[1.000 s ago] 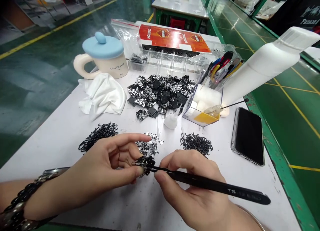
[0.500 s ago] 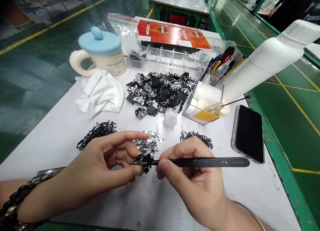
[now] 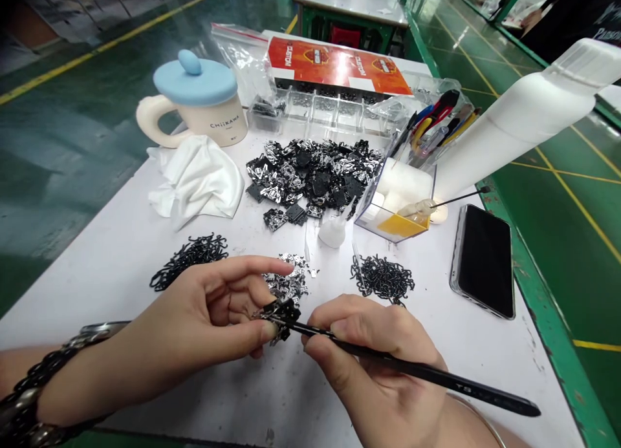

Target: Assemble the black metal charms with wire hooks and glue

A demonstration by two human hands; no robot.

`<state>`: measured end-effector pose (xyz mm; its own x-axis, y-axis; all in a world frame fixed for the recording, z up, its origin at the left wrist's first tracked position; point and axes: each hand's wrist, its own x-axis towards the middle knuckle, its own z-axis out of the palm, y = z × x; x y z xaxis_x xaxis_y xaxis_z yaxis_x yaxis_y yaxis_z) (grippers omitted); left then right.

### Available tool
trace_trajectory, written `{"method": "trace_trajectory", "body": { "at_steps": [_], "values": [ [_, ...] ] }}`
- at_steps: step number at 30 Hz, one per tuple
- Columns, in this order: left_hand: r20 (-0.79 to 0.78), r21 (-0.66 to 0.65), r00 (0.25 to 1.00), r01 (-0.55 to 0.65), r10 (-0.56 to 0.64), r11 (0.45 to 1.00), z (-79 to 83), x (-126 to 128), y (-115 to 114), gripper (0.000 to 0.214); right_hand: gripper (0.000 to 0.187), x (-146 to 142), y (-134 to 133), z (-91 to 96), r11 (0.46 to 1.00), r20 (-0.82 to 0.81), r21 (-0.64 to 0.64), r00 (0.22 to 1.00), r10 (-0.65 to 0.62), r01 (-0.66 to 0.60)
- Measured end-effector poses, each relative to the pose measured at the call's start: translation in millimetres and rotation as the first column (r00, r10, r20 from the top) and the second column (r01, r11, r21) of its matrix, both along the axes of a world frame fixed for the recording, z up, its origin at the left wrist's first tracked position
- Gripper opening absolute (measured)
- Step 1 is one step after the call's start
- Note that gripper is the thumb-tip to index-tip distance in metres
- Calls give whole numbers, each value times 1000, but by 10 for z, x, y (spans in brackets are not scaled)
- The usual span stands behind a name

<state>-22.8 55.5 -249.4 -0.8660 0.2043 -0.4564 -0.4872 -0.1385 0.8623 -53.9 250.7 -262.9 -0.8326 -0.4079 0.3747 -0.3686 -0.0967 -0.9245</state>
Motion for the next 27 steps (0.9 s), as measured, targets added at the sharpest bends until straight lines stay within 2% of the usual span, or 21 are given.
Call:
{"method": "trace_trajectory", "body": {
  "at_steps": [3, 5, 9, 12, 15, 18, 20, 24, 27],
  "values": [
    [-37, -38, 999, 2, -3, 999, -12, 11, 6, 36, 33, -34, -3, 58, 998, -74, 64, 997, 17, -12],
    [-71, -65, 998, -4, -1, 998, -20, 13, 16, 36, 22, -63, -3, 136, 978, -161, 207, 985, 62, -28],
    [-98, -99, 995, 2, -11, 995, -27, 2, 36, 38, 7, -126, 52, 276, 852, -269, 521, 937, 224, -55],
    [-91, -108, 995, 19, -29, 994, -27, 0, 42, 38, 9, -160, 119, 292, 783, -266, 618, 919, 290, -69],
    [-92, -119, 995, 22, -33, 993, -27, 0, 42, 38, 8, -155, 118, 266, 769, -266, 635, 915, 302, -69],
    [-62, -109, 997, 34, -40, 994, -27, -10, 34, 38, 6, -101, 52, 243, 832, -337, 555, 918, 209, 15],
    [-25, -68, 998, 47, -49, 997, -28, -18, 24, 37, 10, -57, 21, 236, 862, -381, 501, 914, 136, 80],
    [44, 26, 997, 67, -68, 997, -31, -16, 10, 34, 15, -14, 38, 242, 847, -359, 527, 922, 147, 70],
    [1, -39, 998, 61, -61, 997, -27, 4, 17, 31, 10, -11, 51, 251, 847, -306, 530, 942, 138, 48]
  ]
}}
